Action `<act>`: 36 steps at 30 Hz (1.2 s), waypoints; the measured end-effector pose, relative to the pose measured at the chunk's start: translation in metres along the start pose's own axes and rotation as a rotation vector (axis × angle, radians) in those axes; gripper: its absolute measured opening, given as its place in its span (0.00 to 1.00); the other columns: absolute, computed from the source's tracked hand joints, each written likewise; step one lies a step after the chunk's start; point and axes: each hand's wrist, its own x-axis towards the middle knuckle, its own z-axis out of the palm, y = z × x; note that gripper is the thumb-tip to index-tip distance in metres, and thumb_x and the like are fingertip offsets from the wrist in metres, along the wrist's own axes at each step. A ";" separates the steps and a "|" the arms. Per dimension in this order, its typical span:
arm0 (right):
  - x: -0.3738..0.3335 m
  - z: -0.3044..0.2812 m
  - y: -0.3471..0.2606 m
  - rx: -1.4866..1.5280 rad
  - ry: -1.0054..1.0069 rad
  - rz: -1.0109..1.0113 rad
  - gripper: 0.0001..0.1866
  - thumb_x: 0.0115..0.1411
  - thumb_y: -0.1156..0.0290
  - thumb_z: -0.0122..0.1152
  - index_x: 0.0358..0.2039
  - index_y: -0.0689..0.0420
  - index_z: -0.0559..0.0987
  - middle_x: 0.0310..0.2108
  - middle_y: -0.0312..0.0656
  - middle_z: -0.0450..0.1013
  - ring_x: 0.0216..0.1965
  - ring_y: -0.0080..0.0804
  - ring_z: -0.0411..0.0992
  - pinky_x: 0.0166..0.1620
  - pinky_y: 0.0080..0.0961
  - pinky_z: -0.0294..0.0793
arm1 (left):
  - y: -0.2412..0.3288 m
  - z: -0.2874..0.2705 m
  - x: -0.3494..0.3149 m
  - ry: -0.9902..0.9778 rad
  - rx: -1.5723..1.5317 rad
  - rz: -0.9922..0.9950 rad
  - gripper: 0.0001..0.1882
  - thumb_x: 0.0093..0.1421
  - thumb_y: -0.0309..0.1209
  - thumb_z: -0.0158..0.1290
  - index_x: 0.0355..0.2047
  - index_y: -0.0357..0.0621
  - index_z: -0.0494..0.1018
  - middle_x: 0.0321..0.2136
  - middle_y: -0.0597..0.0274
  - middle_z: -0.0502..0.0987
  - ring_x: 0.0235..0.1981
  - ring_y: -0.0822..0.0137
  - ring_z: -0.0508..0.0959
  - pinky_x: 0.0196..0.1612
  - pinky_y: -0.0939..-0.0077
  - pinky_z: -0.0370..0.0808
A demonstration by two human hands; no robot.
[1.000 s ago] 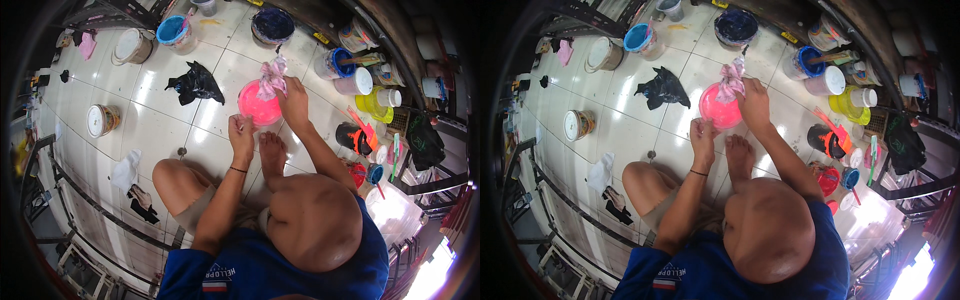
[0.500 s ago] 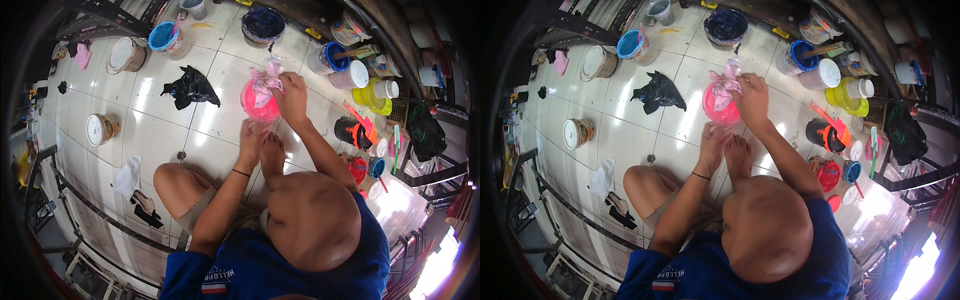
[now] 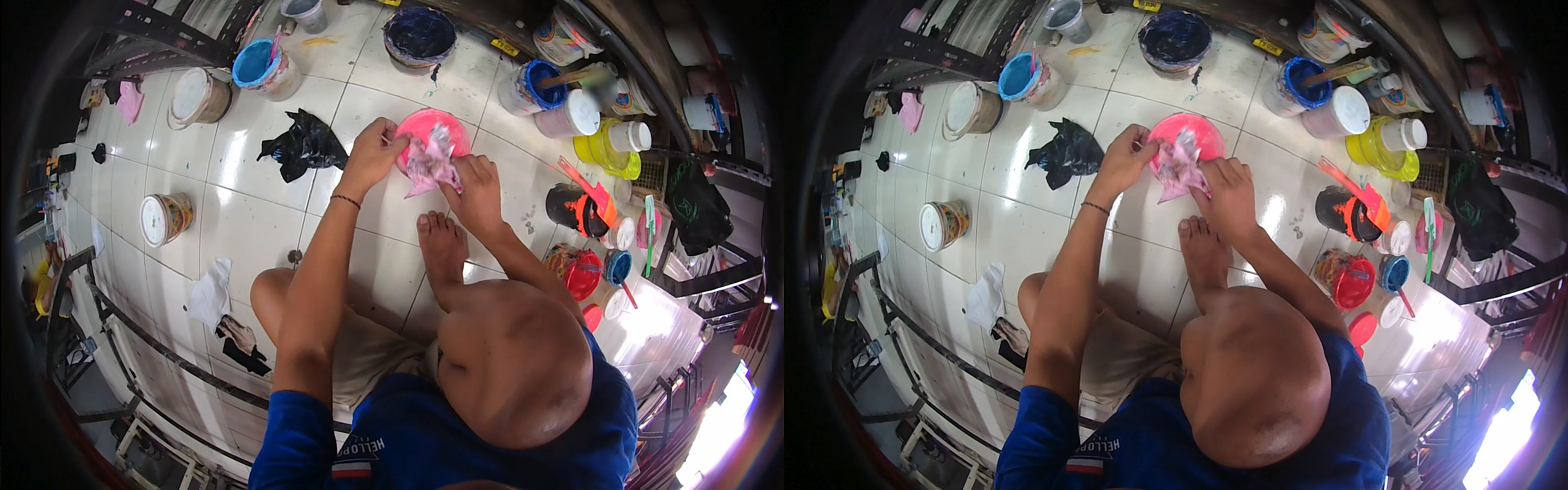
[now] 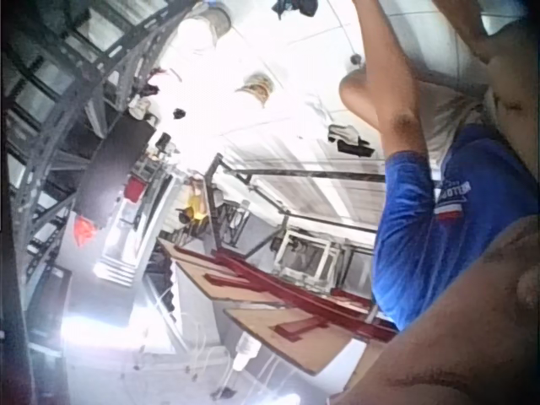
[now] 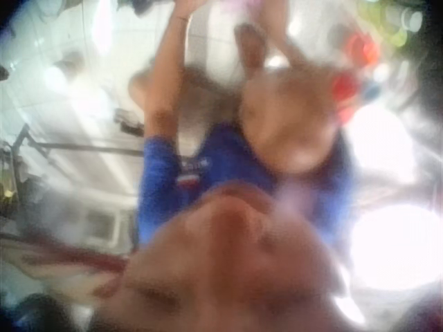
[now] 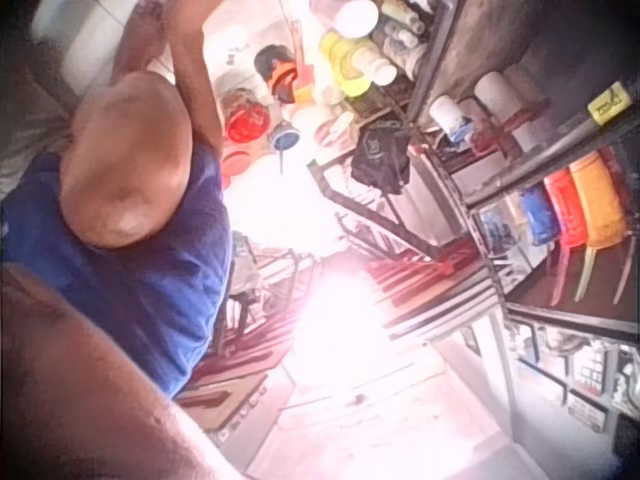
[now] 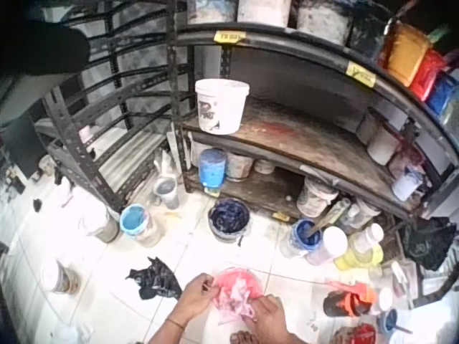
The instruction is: The person cleans ink containers and small bottles by hand using a black cloth, then picks up several containers from a shelf.
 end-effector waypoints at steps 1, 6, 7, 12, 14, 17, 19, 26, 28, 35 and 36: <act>-0.002 -0.002 0.007 -0.062 -0.014 0.023 0.18 0.45 0.70 0.69 0.38 0.58 0.77 0.31 0.41 0.72 0.37 0.42 0.68 0.41 0.37 0.63 | 0.003 0.001 0.003 -0.056 0.009 0.001 0.27 0.56 0.41 0.60 0.49 0.35 0.69 0.38 0.56 0.73 0.36 0.66 0.71 0.42 0.72 0.71; 0.014 -0.010 0.026 -0.163 0.027 0.041 0.18 0.45 0.70 0.69 0.38 0.56 0.77 0.30 0.38 0.71 0.36 0.40 0.67 0.39 0.36 0.62 | -0.003 0.020 -0.020 0.157 0.018 0.027 0.35 0.56 0.38 0.60 0.59 0.37 0.61 0.46 0.50 0.70 0.40 0.61 0.71 0.43 0.69 0.71; 0.018 -0.010 0.025 -0.136 0.025 0.034 0.18 0.45 0.70 0.69 0.38 0.56 0.77 0.30 0.39 0.71 0.36 0.40 0.67 0.39 0.36 0.62 | -0.012 0.024 -0.024 0.214 -0.003 0.054 0.36 0.56 0.38 0.60 0.60 0.37 0.59 0.48 0.47 0.70 0.40 0.59 0.72 0.43 0.69 0.71; 0.003 -0.003 0.055 0.766 0.195 0.632 0.11 0.62 0.70 0.58 0.44 0.60 0.76 0.40 0.35 0.76 0.39 0.20 0.70 0.43 0.20 0.68 | -0.082 0.012 -0.064 0.266 0.244 0.307 0.39 0.53 0.39 0.63 0.61 0.38 0.60 0.50 0.47 0.68 0.47 0.52 0.68 0.52 0.61 0.65; 0.003 0.005 0.062 0.895 0.124 0.610 0.12 0.64 0.69 0.57 0.46 0.60 0.76 0.40 0.34 0.76 0.38 0.19 0.70 0.43 0.21 0.69 | -0.075 0.012 -0.064 0.173 0.407 0.336 0.40 0.49 0.41 0.66 0.58 0.38 0.63 0.54 0.47 0.65 0.53 0.46 0.64 0.57 0.54 0.60; 0.010 0.010 0.059 0.826 0.021 0.582 0.15 0.64 0.68 0.56 0.49 0.61 0.75 0.37 0.35 0.76 0.36 0.20 0.70 0.43 0.22 0.69 | -0.063 0.029 -0.043 0.232 0.614 0.373 0.41 0.46 0.43 0.67 0.57 0.39 0.65 0.56 0.50 0.64 0.56 0.47 0.62 0.58 0.52 0.58; 0.019 0.008 0.061 0.780 -0.028 0.572 0.15 0.64 0.68 0.56 0.49 0.61 0.75 0.35 0.35 0.76 0.36 0.20 0.69 0.43 0.22 0.69 | -0.062 0.037 -0.031 0.267 0.571 0.308 0.42 0.45 0.48 0.66 0.58 0.44 0.66 0.58 0.49 0.62 0.58 0.46 0.59 0.60 0.52 0.55; 0.059 -0.009 0.058 0.696 -0.006 0.578 0.18 0.60 0.62 0.57 0.44 0.64 0.78 0.35 0.41 0.78 0.36 0.25 0.72 0.43 0.27 0.70 | -0.060 0.050 -0.019 0.267 0.243 0.306 0.39 0.44 0.41 0.68 0.55 0.42 0.68 0.58 0.48 0.64 0.59 0.44 0.61 0.60 0.50 0.58; 0.076 -0.023 0.046 0.600 -0.047 0.572 0.18 0.60 0.62 0.58 0.43 0.64 0.78 0.33 0.43 0.79 0.34 0.26 0.73 0.42 0.28 0.71 | -0.062 0.053 -0.024 0.240 0.100 0.328 0.38 0.46 0.36 0.68 0.57 0.41 0.65 0.57 0.50 0.65 0.58 0.48 0.65 0.59 0.53 0.63; 0.114 -0.078 -0.008 0.635 0.026 0.412 0.18 0.60 0.61 0.59 0.42 0.65 0.78 0.30 0.45 0.79 0.33 0.26 0.75 0.40 0.27 0.71 | 0.017 0.063 -0.061 0.319 -0.852 0.250 0.30 0.60 0.33 0.59 0.59 0.39 0.60 0.53 0.61 0.68 0.55 0.67 0.67 0.58 0.70 0.64; 0.120 -0.086 -0.014 0.671 0.046 0.374 0.18 0.60 0.62 0.59 0.42 0.65 0.78 0.30 0.45 0.79 0.33 0.25 0.75 0.41 0.27 0.71 | 0.037 0.062 -0.066 0.383 -0.915 0.275 0.26 0.64 0.38 0.54 0.58 0.41 0.60 0.52 0.63 0.68 0.55 0.69 0.67 0.59 0.71 0.63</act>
